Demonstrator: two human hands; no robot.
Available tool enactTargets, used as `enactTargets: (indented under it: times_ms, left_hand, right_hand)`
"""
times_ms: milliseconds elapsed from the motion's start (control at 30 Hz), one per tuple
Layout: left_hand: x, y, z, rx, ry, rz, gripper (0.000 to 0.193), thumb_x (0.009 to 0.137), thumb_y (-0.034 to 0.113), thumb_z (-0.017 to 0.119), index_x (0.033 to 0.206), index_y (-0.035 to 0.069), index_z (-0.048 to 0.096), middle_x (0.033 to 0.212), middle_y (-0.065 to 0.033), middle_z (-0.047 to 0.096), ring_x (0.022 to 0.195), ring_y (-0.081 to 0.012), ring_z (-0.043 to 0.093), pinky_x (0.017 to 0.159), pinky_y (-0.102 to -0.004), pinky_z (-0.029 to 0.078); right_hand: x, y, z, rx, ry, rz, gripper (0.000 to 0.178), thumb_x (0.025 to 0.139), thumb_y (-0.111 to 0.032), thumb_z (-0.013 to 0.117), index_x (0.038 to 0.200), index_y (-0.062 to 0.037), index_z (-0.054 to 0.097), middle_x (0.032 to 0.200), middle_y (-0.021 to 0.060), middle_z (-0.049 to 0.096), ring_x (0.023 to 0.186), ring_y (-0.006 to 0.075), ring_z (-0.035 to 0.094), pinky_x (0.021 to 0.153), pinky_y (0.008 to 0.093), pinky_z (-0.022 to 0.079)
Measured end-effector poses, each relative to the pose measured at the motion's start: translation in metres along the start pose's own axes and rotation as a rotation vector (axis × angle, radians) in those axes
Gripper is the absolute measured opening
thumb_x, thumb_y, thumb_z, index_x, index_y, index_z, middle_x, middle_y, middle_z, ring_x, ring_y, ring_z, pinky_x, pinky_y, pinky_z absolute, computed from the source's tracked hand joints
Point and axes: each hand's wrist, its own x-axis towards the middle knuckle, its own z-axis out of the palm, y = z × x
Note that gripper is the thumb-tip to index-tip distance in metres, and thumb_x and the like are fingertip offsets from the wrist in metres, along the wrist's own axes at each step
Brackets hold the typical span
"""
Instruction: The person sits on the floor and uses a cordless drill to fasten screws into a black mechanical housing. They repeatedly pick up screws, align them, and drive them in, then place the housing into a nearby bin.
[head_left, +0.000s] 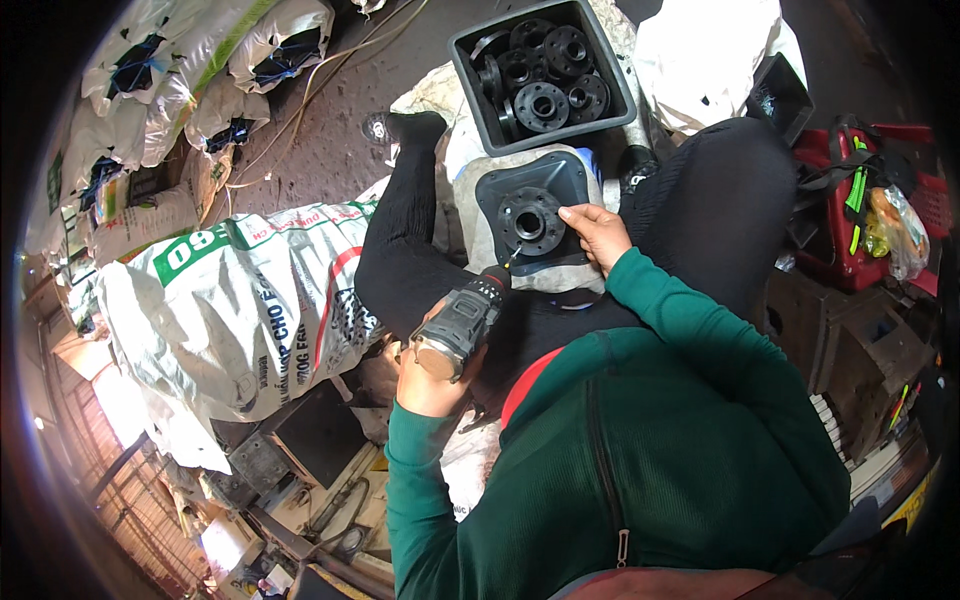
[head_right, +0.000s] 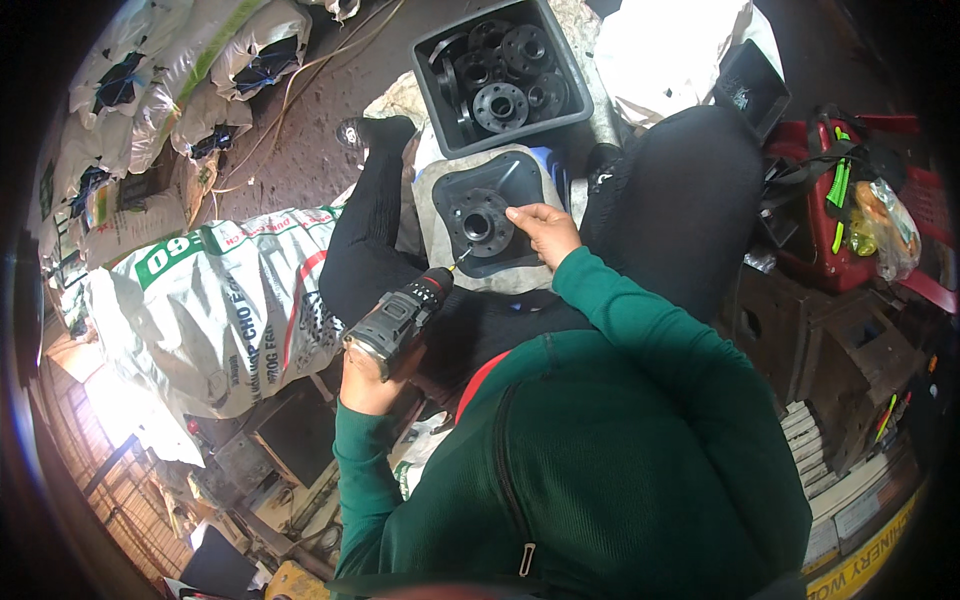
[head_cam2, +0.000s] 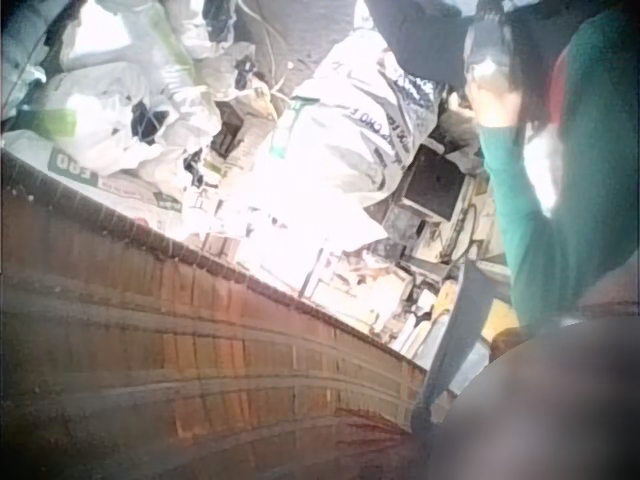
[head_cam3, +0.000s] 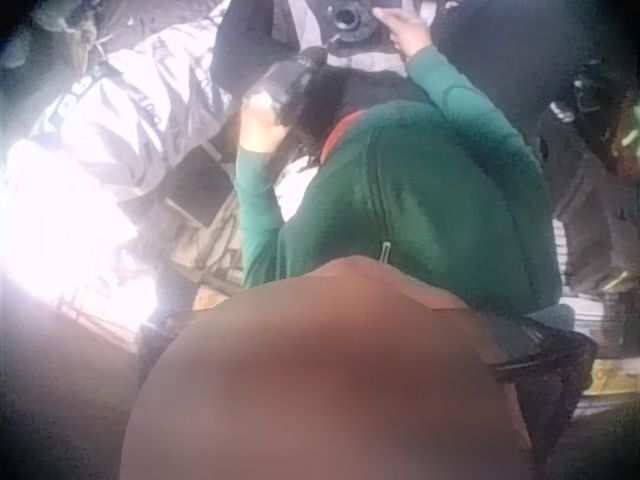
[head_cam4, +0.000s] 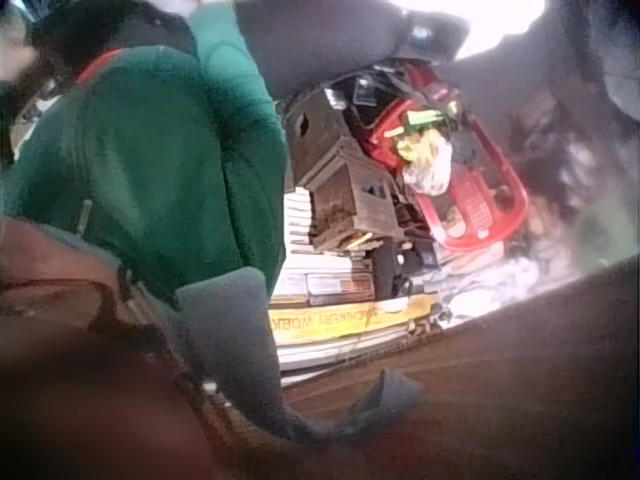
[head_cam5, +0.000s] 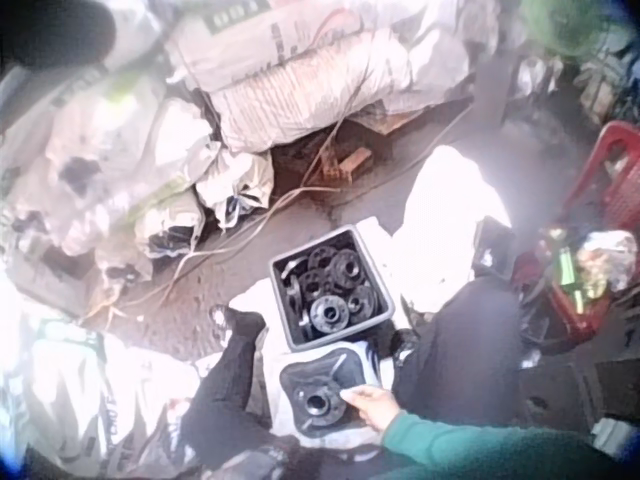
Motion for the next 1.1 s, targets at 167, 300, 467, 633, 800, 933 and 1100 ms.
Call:
enactTargets:
  times_ms: [167,300,467,633,800,933,1100]
  left_hand:
    - [0.014,-0.001,-0.014,0.044,-0.054,0.105,0.048,0.074,0.016,0.075,0.117,0.004,0.059,0.112,-0.0143,0.065,0.102,-0.0310,0.064,0.088,-0.0385,0.049]
    - [0.030,0.003,-0.018,-0.021,-0.013,0.113,0.041,0.074,0.012,0.074,0.111,0.002,0.062,0.107,-0.0156,0.066,0.096,-0.0314,0.066,0.084,-0.0368,0.052]
    - [0.049,0.011,-0.016,-0.017,0.004,0.231,0.053,0.074,0.013,0.074,0.122,0.003,0.055,0.110,-0.0155,0.065,0.096,-0.0325,0.067,0.082,-0.0372,0.053]
    - [0.059,0.014,-0.016,-0.008,-0.029,0.195,0.054,0.073,0.012,0.074,0.123,0.003,0.054,0.112,-0.0161,0.064,0.099,-0.0333,0.065,0.084,-0.0369,0.053]
    - [0.065,0.013,-0.015,0.007,-0.056,0.175,0.055,0.073,0.012,0.074,0.124,0.003,0.053,0.113,-0.0158,0.064,0.099,-0.0334,0.065,0.084,-0.0368,0.053]
    - [0.068,0.013,-0.015,-0.028,-0.051,0.169,0.057,0.073,0.012,0.075,0.124,0.003,0.053,0.113,-0.0156,0.064,0.099,-0.0332,0.065,0.085,-0.0365,0.052]
    - [0.064,0.011,-0.020,-0.025,-0.040,0.155,0.058,0.072,0.012,0.075,0.124,0.003,0.052,0.112,-0.0154,0.064,0.100,-0.0325,0.065,0.085,-0.0364,0.052]
  right_hand:
    - [0.024,0.003,0.016,-0.133,0.092,-0.357,0.033,0.091,-0.032,0.065,0.106,-0.0029,0.069,0.079,0.0021,0.067,0.072,0.0097,0.059,0.068,0.0253,0.048]
    - [0.030,0.004,0.019,-0.394,0.117,-0.507,0.037,0.093,-0.034,0.061,0.104,0.0004,0.069,0.097,0.0136,0.071,0.092,0.0185,0.066,0.081,0.0296,0.049]
    - [0.033,0.002,0.022,-0.503,0.165,-0.664,0.035,0.094,-0.032,0.058,0.100,0.0015,0.069,0.095,0.0189,0.069,0.089,0.0298,0.067,0.080,0.0345,0.051]
    - [0.035,0.002,0.022,-0.515,0.154,-0.709,0.032,0.095,-0.027,0.058,0.096,0.0027,0.068,0.094,0.0197,0.069,0.087,0.0317,0.067,0.077,0.0359,0.051]
    - [0.036,0.002,0.023,-0.478,0.150,-0.717,0.033,0.095,-0.028,0.056,0.094,0.0032,0.067,0.089,0.0194,0.068,0.082,0.0319,0.067,0.073,0.0362,0.051]
    - [0.037,-0.001,0.022,-0.502,0.144,-0.735,0.034,0.096,-0.029,0.055,0.093,0.0031,0.067,0.085,0.0192,0.066,0.079,0.0320,0.066,0.071,0.0363,0.050]
    - [0.038,-0.004,0.021,-0.515,0.104,-0.686,0.035,0.096,-0.029,0.054,0.087,0.0023,0.064,0.075,0.0170,0.061,0.069,0.0297,0.061,0.064,0.0366,0.046]
